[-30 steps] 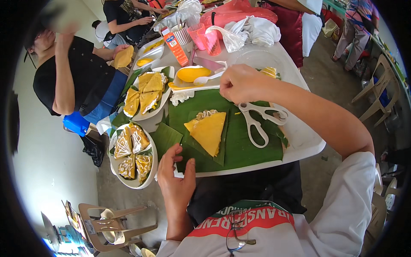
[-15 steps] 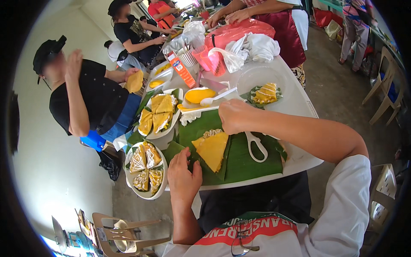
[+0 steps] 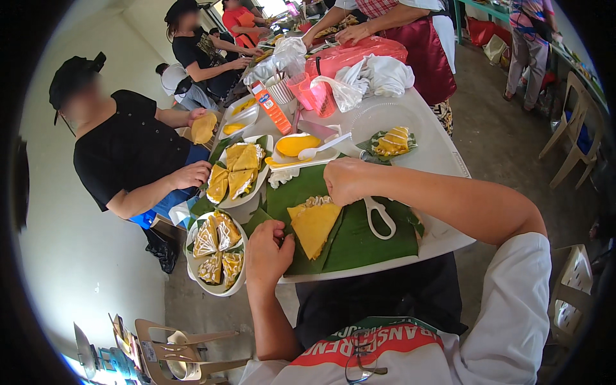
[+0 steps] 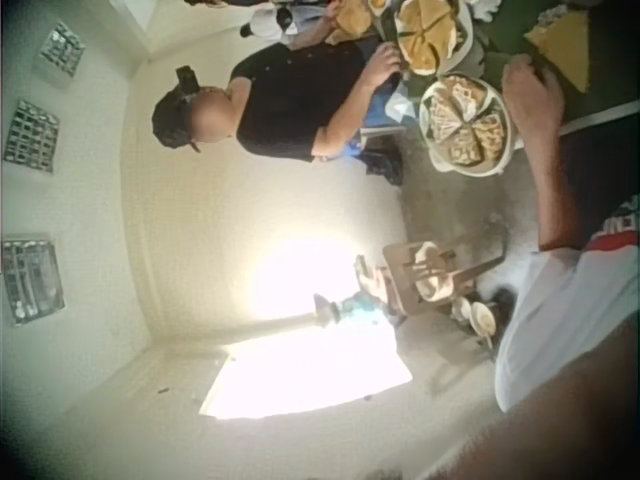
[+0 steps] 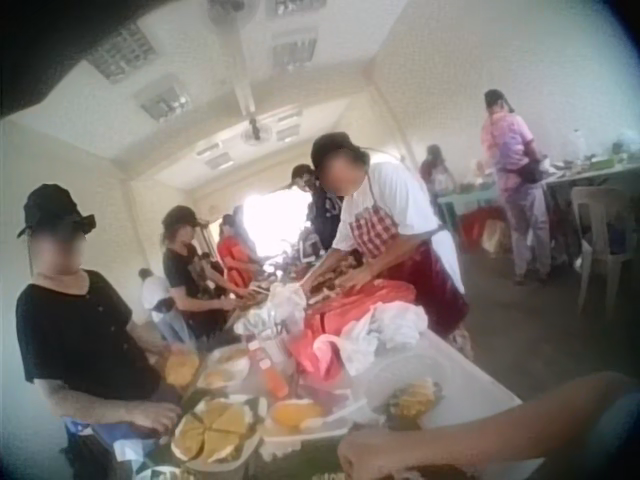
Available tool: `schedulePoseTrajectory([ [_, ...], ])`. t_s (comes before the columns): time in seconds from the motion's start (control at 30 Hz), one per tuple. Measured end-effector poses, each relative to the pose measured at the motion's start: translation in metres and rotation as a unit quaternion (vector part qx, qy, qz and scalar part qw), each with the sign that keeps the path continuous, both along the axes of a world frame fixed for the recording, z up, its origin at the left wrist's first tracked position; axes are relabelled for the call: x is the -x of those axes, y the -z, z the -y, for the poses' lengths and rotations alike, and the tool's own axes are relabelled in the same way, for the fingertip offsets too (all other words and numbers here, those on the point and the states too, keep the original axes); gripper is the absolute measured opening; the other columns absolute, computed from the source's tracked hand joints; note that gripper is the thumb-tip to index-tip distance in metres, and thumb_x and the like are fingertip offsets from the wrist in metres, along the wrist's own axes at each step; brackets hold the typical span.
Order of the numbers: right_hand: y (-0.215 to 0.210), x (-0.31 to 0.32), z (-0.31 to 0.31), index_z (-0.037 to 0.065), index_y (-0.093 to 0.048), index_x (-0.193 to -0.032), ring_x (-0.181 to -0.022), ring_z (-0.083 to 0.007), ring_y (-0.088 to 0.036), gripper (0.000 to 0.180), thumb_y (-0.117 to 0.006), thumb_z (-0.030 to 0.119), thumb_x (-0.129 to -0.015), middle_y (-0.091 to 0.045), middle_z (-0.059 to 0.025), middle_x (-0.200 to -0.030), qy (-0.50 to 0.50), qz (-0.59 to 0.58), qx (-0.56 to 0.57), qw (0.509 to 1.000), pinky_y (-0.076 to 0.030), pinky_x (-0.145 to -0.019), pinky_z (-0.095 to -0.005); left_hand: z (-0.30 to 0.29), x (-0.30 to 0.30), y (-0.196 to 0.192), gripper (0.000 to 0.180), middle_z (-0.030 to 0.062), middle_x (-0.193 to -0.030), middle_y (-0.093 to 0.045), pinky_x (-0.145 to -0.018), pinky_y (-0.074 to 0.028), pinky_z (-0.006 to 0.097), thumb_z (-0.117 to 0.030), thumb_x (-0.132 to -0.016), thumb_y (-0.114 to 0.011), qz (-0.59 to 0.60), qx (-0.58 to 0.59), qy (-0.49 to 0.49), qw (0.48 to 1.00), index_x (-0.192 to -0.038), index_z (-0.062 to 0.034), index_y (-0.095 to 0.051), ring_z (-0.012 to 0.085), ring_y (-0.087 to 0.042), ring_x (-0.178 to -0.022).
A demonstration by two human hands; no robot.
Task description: The person assembles a mango sticky rice dish by placing sliced mangoes onto a sheet of yellow rice, then wrapping the mixture in a banana leaf. They use a knife to slice the mango and scissors to trim the leaf.
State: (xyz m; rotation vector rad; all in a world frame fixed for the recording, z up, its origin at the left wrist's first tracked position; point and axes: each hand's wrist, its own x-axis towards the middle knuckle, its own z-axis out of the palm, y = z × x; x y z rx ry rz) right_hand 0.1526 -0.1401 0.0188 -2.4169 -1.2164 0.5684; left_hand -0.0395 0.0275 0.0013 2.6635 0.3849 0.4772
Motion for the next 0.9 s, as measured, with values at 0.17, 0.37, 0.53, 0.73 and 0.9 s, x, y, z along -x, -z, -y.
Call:
schedulePoseTrajectory([
  [0.17, -0.011, 0.005, -0.004, 0.001, -0.071, -0.095, -0.078, -0.0257, -0.07, 0.03, -0.069, 0.001, -0.065, -0.071, -0.0138, -0.081, 0.029, -0.073, 0.007, 0.997, -0.055, -0.067, -0.0383, -0.003, -0.001, 0.0, 0.022, 0.012, -0.085, -0.065, -0.074, -0.05, 0.042, -0.013, -0.077, -0.068, -0.009, 0.03, 0.001, 0.999, -0.095, -0.0021, -0.062, 0.0309, -0.064, -0.082],
  [0.37, -0.021, 0.013, -0.005, -0.005, -0.069, -0.098, -0.064, -0.022, -0.07, 0.032, -0.066, -0.003, -0.066, -0.071, -0.0173, -0.079, 0.066, -0.117, 0.028, 0.991, -0.056, -0.057, -0.0338, -0.005, -0.002, 0.002, 0.012, 0.0116, -0.075, -0.065, -0.068, -0.05, 0.042, -0.013, -0.079, -0.065, -0.012, 0.055, 0.007, 0.998, -0.085, -0.003, -0.064, 0.0304, -0.065, -0.071],
  [0.53, -0.022, 0.017, -0.003, -0.007, -0.068, -0.095, -0.062, -0.0195, -0.071, 0.025, -0.063, -0.006, -0.071, -0.07, -0.016, -0.078, 0.094, -0.154, 0.012, 0.984, -0.057, -0.054, -0.0316, 0.002, 0.0, -0.003, 0.01, 0.0132, -0.073, -0.065, -0.066, -0.05, 0.042, -0.012, -0.08, -0.063, 0.004, 0.045, 0.0, 0.999, -0.082, -0.0025, -0.063, 0.0317, -0.064, -0.07],
  [0.73, -0.022, 0.023, 0.001, -0.008, -0.067, -0.093, -0.063, -0.0189, -0.071, 0.021, -0.06, -0.007, -0.073, -0.07, -0.0165, -0.079, 0.105, -0.179, -0.012, 0.978, -0.059, -0.054, -0.0309, 0.006, 0.0, 0.0, 0.009, 0.0167, -0.073, -0.065, -0.065, -0.05, 0.045, -0.01, -0.083, -0.061, 0.052, 0.015, 0.012, 0.998, -0.084, -0.001, -0.06, 0.0357, -0.065, -0.069],
  [0.9, -0.017, 0.023, 0.003, -0.01, -0.064, -0.09, -0.066, -0.0197, -0.071, 0.018, -0.055, -0.008, -0.074, -0.069, -0.017, -0.078, 0.109, -0.217, -0.043, 0.969, -0.06, -0.056, -0.0307, 0.0, -0.008, 0.011, 0.009, 0.0181, -0.077, -0.067, -0.064, -0.052, 0.04, -0.005, -0.084, -0.06, 0.073, 0.128, -0.003, 0.989, -0.09, 0.0013, -0.06, 0.0325, -0.067, -0.068],
])
